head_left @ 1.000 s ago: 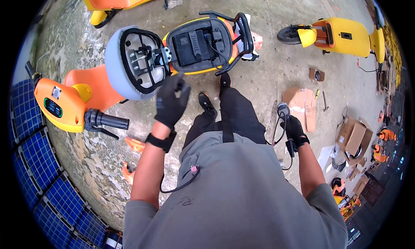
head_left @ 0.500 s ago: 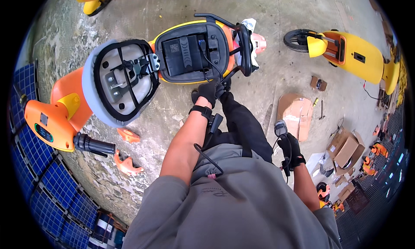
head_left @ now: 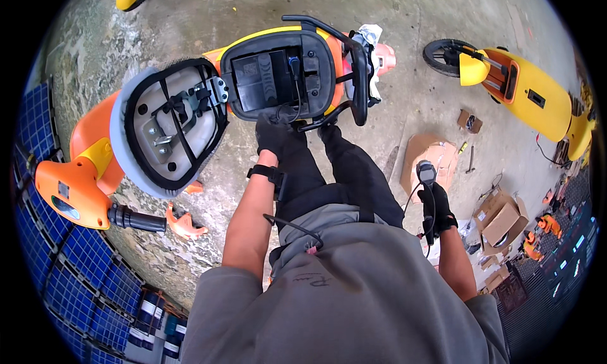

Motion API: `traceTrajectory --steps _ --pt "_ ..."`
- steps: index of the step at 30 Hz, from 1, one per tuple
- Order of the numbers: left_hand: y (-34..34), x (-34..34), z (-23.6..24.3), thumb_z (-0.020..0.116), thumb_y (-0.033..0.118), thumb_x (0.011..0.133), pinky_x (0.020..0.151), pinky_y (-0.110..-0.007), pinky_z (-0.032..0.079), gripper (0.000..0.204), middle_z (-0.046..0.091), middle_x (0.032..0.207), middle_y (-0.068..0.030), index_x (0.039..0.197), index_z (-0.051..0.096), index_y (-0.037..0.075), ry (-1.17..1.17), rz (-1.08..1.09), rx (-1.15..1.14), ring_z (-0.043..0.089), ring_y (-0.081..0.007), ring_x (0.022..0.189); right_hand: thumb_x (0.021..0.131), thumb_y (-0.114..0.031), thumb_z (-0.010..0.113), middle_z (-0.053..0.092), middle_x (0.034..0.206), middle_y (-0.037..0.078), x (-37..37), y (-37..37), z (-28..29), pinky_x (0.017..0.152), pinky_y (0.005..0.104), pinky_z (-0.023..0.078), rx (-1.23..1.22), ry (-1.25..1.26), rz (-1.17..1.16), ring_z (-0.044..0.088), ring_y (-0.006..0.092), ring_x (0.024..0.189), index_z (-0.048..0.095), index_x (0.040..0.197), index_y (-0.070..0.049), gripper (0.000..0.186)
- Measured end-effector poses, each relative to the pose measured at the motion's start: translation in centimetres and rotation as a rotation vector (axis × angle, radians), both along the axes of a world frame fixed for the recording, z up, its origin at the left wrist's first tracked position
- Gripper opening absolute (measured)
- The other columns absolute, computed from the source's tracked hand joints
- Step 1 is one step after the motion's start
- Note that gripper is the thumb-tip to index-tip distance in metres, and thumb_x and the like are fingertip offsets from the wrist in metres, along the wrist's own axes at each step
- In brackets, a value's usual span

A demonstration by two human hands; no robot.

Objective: The person uses a power tool to unscrew components on an orange scooter, removes a plastic storage bin to access the interior, and then uses a screwdriver by hand to work on a wire connection.

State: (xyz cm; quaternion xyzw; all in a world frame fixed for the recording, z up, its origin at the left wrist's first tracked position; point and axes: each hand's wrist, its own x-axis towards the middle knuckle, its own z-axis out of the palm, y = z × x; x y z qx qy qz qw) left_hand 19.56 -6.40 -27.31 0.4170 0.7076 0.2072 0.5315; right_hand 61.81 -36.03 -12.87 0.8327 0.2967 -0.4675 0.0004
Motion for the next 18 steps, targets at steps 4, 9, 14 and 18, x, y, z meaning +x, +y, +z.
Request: traceTrajectory --steps 4,9,14,18 --pt "2.2 0.5 2.9 0.065 0.003 0.086 0.078 -0.042 0.053 0.023 0.068 0.096 -0.0189 0.108 0.059 0.002 0.31 -0.367 0.393 0.067 -0.0384 0.089 0.083 -0.018 0.067 0.063 0.072 0.009 -1.3 0.5 0.3 0.061 0.0364 0.047 0.006 0.007 -0.05 0.061 0.0215 0.069 0.062 0.088 -0.002 0.017" --pt "2.7 -1.4 0.6 0.062 0.004 0.089 0.084 -0.047 0.051 0.027 0.063 0.112 -0.0204 0.115 0.055 0.005 0.323 -0.476 0.426 0.061 -0.0431 0.104 0.084 -0.019 0.066 0.065 0.073 0.012 -3.0 2.5 1.8 0.061 0.0364 0.048 -0.013 -0.033 0.085 0.064 0.0228 0.068 0.064 0.09 -0.002 0.018" --pt "3.0 -1.3 0.3 0.066 0.015 0.089 0.079 -0.051 0.051 0.023 0.064 0.109 -0.0188 0.108 0.054 0.007 0.534 -0.524 0.375 0.063 -0.0408 0.101 0.086 -0.019 0.064 0.065 0.072 0.009 -4.6 3.5 3.4 0.061 0.0347 0.047 -0.006 -0.046 -0.006 0.062 0.0198 0.067 0.065 0.091 -0.003 0.017" --pt "3.2 -2.1 0.1 0.067 0.022 0.088 0.075 -0.053 0.051 0.024 0.065 0.1 -0.0181 0.102 0.054 0.009 0.595 -0.582 0.172 0.065 -0.0409 0.095 0.087 -0.02 0.064 0.064 0.071 0.008 -4.4 3.5 3.6 0.059 0.0341 0.046 -0.043 0.007 -0.061 0.06 0.0176 0.066 0.065 0.091 -0.003 0.017"
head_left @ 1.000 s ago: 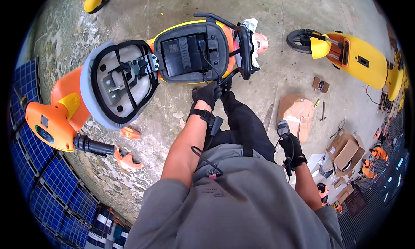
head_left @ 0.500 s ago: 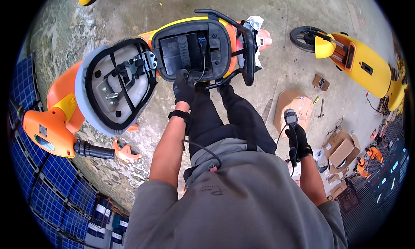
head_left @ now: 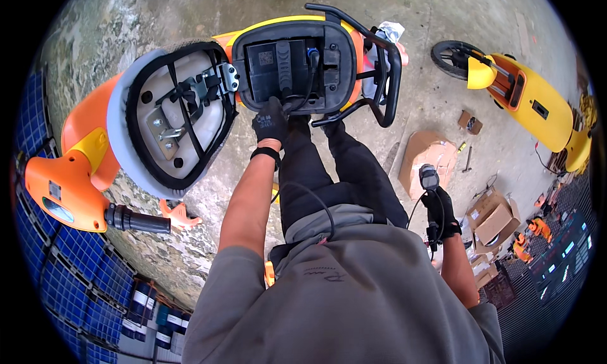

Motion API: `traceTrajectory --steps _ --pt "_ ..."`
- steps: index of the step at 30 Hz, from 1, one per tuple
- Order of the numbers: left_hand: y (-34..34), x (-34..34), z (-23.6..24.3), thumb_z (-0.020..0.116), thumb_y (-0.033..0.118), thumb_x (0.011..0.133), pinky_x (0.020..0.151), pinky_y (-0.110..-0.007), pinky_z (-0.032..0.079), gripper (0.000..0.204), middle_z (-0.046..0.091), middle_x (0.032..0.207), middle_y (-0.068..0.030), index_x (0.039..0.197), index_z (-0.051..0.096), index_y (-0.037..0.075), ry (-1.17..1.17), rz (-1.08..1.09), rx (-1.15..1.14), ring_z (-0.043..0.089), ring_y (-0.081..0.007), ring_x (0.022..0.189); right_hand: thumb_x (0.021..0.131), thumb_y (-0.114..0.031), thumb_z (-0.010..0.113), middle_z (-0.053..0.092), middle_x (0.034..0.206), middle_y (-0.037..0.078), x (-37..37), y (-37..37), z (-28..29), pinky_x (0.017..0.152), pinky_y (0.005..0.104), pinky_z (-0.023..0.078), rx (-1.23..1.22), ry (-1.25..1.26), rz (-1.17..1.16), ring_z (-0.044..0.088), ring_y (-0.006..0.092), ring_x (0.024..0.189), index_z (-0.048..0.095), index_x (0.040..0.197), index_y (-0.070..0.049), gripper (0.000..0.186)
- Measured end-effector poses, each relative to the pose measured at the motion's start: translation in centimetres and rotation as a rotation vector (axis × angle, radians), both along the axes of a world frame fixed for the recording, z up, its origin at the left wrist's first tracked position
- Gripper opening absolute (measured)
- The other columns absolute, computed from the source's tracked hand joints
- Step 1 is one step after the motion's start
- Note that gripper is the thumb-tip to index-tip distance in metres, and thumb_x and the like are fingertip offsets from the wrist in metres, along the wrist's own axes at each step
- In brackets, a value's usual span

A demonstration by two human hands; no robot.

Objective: The person uses a power tool to unscrew components on an orange scooter, removes a plastic storage bin to access the interior, and then uses a screwdriver by hand to work on a wire connection.

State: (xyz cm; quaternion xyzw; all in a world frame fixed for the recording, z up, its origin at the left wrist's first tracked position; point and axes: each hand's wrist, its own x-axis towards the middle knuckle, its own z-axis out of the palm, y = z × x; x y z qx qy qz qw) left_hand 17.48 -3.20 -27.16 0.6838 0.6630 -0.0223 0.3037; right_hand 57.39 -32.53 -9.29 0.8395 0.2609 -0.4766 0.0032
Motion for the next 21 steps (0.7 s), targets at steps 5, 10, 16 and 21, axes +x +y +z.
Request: traceTrajectory --steps 5,10,16,21 --pt "0.2 -0.1 -0.4 0.064 0.027 0.09 0.075 -0.055 0.05 0.025 0.064 0.095 -0.0202 0.102 0.053 0.008 -0.022 -0.117 -0.036 0.065 -0.0417 0.093 0.089 -0.019 0.063 0.061 0.07 0.004 0.0 -0.6 -0.4 0.057 0.032 0.044 0.027 0.022 -0.046 0.056 0.0147 0.063 0.065 0.09 -0.004 0.015" --pt "-1.4 -0.4 -0.9 0.063 0.029 0.09 0.076 -0.055 0.05 0.027 0.064 0.095 -0.019 0.102 0.053 0.007 -0.112 -0.076 0.067 0.064 -0.0435 0.092 0.088 -0.019 0.065 0.062 0.07 0.007 -0.8 0.3 0.1 0.058 0.0335 0.044 0.069 -0.011 0.091 0.058 0.0179 0.063 0.065 0.09 -0.004 0.015" --pt "-1.2 0.2 -1.1 0.072 0.027 0.085 0.074 -0.051 0.05 0.03 0.063 0.086 -0.019 0.094 0.053 0.005 -0.126 0.046 -0.027 0.063 -0.044 0.09 0.086 -0.021 0.065 0.064 0.074 0.013 -0.9 -0.8 -1.2 0.061 0.0378 0.047 0.02 -0.026 0.071 0.063 0.0252 0.068 0.064 0.091 -0.003 0.019" --pt "-2.1 0.5 -1.1 0.075 0.018 0.081 0.071 -0.048 0.049 0.027 0.062 0.077 -0.0185 0.086 0.053 0.005 -0.243 0.21 0.022 0.063 -0.0417 0.084 0.086 -0.021 0.065 0.065 0.077 0.017 -1.3 -0.5 -0.8 0.064 0.0414 0.048 0.034 -0.055 0.142 0.065 0.0323 0.074 0.062 0.091 -0.001 0.02"
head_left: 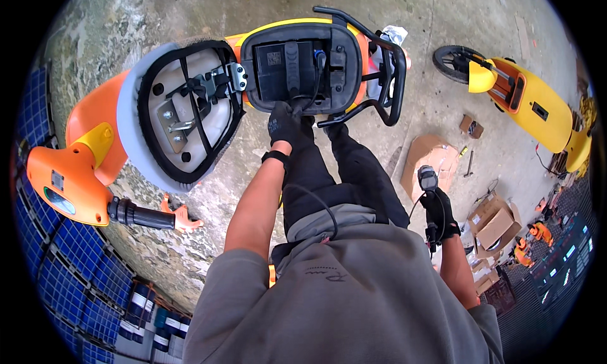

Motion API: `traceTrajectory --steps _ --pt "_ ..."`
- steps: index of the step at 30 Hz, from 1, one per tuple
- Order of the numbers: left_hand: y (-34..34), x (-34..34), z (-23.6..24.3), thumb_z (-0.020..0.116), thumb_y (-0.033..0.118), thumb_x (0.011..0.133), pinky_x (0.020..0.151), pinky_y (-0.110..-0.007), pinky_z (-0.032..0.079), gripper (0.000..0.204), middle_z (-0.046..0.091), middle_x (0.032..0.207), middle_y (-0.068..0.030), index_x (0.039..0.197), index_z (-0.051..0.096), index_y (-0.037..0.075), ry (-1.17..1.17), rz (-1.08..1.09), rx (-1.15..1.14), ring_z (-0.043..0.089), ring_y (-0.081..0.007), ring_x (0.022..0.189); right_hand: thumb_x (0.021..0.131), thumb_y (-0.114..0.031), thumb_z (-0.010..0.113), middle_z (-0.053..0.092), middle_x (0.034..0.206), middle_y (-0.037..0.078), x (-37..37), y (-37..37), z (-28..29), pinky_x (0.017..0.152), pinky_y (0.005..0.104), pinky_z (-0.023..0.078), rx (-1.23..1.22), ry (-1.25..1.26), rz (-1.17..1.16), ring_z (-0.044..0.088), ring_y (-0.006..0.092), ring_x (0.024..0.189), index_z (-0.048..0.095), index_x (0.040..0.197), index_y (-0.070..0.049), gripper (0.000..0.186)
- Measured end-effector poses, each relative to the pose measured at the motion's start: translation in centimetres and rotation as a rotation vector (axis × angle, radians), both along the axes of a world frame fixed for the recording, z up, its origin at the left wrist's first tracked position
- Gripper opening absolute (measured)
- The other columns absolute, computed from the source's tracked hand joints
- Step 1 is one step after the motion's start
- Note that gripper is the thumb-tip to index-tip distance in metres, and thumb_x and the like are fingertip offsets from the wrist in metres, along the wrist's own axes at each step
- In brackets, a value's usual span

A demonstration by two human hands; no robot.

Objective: The person uses a power tool to unscrew components on an orange scooter, removes a plastic storage bin to access the interior, and then uses a screwdriver by hand to work on a wire connection.

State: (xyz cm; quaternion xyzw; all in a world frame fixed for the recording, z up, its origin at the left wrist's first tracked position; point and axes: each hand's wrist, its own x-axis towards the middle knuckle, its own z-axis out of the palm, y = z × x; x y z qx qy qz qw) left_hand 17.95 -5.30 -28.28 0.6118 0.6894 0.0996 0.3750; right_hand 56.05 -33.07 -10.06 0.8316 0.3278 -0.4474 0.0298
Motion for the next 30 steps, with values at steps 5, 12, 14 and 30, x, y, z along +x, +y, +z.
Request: traceTrajectory --steps 5,12,14,30 --pt "-0.9 -0.4 -0.1 0.077 0.021 0.082 0.071 -0.045 0.05 0.029 0.064 0.081 -0.0179 0.091 0.055 0.005 -0.118 0.11 -0.049 0.064 -0.0387 0.081 0.086 -0.018 0.064 0.064 0.077 0.017 -0.1 0.0 0.5 0.065 0.0411 0.048 0.022 -0.019 0.094 0.064 0.0323 0.073 0.062 0.092 -0.002 0.017" --pt "-1.6 -0.1 4.2 0.076 0.018 0.083 0.072 -0.041 0.051 0.034 0.064 0.092 -0.0175 0.103 0.054 0.001 -0.067 0.104 0.072 0.065 -0.0331 0.078 0.086 -0.016 0.063 0.062 0.074 0.016 0.5 -0.1 0.1 0.061 0.0407 0.046 0.13 0.002 0.104 0.061 0.0296 0.067 0.061 0.089 -0.002 0.014" --pt "-0.4 -0.5 10.3 0.074 0.013 0.085 0.072 -0.039 0.051 0.039 0.06 0.099 -0.0177 0.114 0.053 -0.003 -0.168 0.021 0.2 0.065 -0.0289 0.079 0.085 -0.017 0.063 0.062 0.072 0.016 1.4 -0.6 -1.2 0.061 0.0419 0.046 0.108 -0.032 0.219 0.061 0.0311 0.067 0.06 0.088 -0.002 0.015" --pt "5.7 -13.0 30.8 0.078 0.024 0.078 0.104 -0.05 0.039 0.09 0.05 0.13 -0.029 0.151 0.03 -0.001 0.554 -0.241 0.457 0.046 -0.0444 0.123 0.08 -0.022 0.067 0.064 0.071 0.02 3.1 -1.4 -8.3 0.062 0.0457 0.047 0.131 0.011 0.114 0.065 0.0368 0.07 0.065 0.084 0.001 0.024"
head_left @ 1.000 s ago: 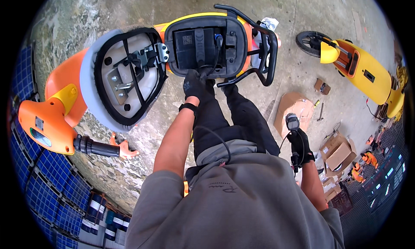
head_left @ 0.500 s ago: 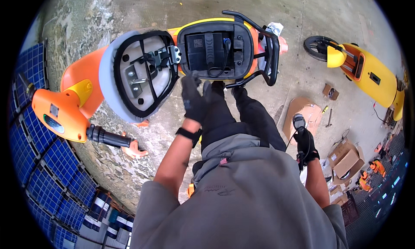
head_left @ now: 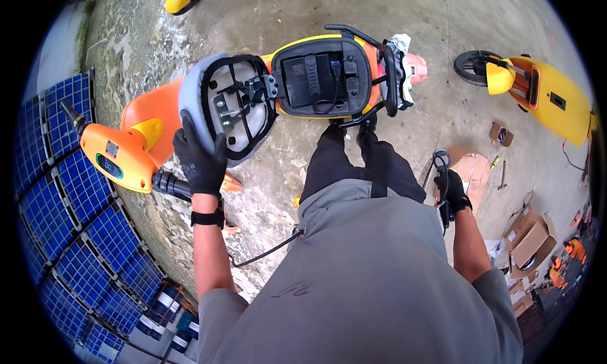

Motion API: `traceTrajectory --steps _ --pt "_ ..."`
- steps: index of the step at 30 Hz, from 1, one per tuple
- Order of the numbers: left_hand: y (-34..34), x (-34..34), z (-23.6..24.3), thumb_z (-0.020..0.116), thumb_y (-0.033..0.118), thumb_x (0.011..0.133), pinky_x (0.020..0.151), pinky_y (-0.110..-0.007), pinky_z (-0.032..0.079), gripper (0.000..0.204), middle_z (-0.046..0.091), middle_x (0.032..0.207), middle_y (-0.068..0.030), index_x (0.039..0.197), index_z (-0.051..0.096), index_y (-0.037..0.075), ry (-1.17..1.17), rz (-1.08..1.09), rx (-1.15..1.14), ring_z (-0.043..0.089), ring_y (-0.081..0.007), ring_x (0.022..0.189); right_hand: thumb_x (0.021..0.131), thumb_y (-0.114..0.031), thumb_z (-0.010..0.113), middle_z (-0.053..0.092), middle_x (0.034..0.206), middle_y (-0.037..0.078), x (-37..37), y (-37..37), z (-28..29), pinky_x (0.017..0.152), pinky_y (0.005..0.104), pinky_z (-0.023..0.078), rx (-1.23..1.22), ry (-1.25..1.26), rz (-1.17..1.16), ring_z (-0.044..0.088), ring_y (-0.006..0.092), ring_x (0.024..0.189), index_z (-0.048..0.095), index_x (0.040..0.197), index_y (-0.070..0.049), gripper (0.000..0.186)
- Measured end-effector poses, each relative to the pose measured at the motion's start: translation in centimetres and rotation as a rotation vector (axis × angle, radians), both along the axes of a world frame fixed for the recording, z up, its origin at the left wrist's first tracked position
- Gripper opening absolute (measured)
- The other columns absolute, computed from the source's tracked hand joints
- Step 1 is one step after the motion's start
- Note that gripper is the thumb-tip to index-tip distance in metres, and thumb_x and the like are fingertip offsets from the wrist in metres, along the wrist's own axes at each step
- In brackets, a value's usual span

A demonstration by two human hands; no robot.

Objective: The person uses a power tool to unscrew components on an orange scooter, removes a plastic storage bin to access the interior, and then uses a screwdriver by hand to work on a wire connection.

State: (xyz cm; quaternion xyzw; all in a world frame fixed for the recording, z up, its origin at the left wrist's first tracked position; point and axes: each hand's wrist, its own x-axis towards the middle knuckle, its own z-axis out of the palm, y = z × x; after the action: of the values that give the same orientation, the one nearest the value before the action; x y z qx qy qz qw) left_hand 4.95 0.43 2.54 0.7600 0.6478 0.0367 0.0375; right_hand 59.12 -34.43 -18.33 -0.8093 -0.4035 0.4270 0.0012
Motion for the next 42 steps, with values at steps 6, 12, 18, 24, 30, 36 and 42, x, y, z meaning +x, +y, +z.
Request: traceTrajectory --steps 6,12,18,24,30,36,42 --pt "-2.0 8.4 -0.8 0.073 0.033 0.082 0.11 -0.059 0.03 0.064 0.04 0.144 -0.0271 0.14 0.052 0.017 0.103 -0.33 0.228 0.038 -0.0452 0.133 0.078 -0.023 0.067 0.06 0.062 0.017 -0.6 -0.6 -0.4 0.058 0.0449 0.046 0.015 0.061 -0.105 0.063 0.0339 0.062 0.059 0.073 0.001 0.026" --pt "-1.7 17.1 -5.4 0.068 0.029 0.083 0.117 -0.062 0.018 0.036 0.046 0.146 -0.0145 0.114 0.066 0.011 0.063 -0.767 -0.061 0.029 -0.042 0.143 0.076 -0.022 0.068 0.059 0.061 0.018 -1.7 -2.3 -0.1 0.057 0.0451 0.045 0.034 0.043 -0.174 0.061 0.0347 0.061 0.059 0.069 0.001 0.026" --pt "-0.3 25.0 -11.4 0.064 0.035 0.084 0.119 -0.057 0.016 0.043 0.051 0.139 -0.0164 0.117 0.067 0.007 0.163 -0.992 -0.108 0.032 -0.0394 0.142 0.077 -0.024 0.068 0.06 0.061 0.015 -2.9 -5.2 1.5 0.056 0.0439 0.045 -0.021 0.015 -0.283 0.062 0.0321 0.059 0.061 0.069 0.0 0.027" --pt "-0.3 28.6 -15.3 0.06 0.043 0.089 0.121 -0.053 0.014 0.068 0.041 0.152 -0.0187 0.143 0.049 0.004 0.361 -1.006 -0.24 0.027 -0.0361 0.146 0.077 -0.026 0.066 0.063 0.065 0.018 -4.7 -9.6 1.5 0.059 0.0463 0.047 -0.091 -0.01 -0.436 0.065 0.0346 0.064 0.064 0.072 0.001 0.027" --pt "-0.7 25.6 -13.3 0.065 0.034 0.083 0.118 -0.056 0.019 0.07 0.038 0.149 -0.0232 0.142 0.045 0.002 0.006 -0.934 -0.03 0.029 -0.0401 0.142 0.075 -0.023 0.07 0.063 0.062 0.016 -6.7 -13.0 0.7 0.056 0.0418 0.05 -0.153 -0.027 -0.415 0.066 0.0298 0.061 0.064 0.073 0.0 0.023" --pt "-0.7 21.3 -13.1 0.071 0.042 0.083 0.116 -0.056 0.022 0.088 0.026 0.154 -0.0298 0.15 0.033 0.0 -0.107 -0.722 -0.133 0.026 -0.0464 0.143 0.079 -0.029 0.069 0.069 0.083 0.024 -6.9 -11.3 0.3 0.072 0.051 0.052 -0.173 0.049 -0.332 0.067 0.0421 0.083 0.07 0.085 -0.001 0.029" --pt "-1.4 23.7 -15.0 0.074 0.033 0.081 0.117 -0.054 0.023 0.087 0.024 0.155 -0.0293 0.149 0.032 -0.002 -0.048 -0.684 -0.165 0.023 -0.0488 0.144 0.078 -0.023 0.07 0.065 0.071 0.017 -5.6 -8.9 1.0 0.062 0.0461 0.049 -0.04 -0.008 -0.266 0.065 0.0322 0.069 0.066 0.082 -0.001 0.022"
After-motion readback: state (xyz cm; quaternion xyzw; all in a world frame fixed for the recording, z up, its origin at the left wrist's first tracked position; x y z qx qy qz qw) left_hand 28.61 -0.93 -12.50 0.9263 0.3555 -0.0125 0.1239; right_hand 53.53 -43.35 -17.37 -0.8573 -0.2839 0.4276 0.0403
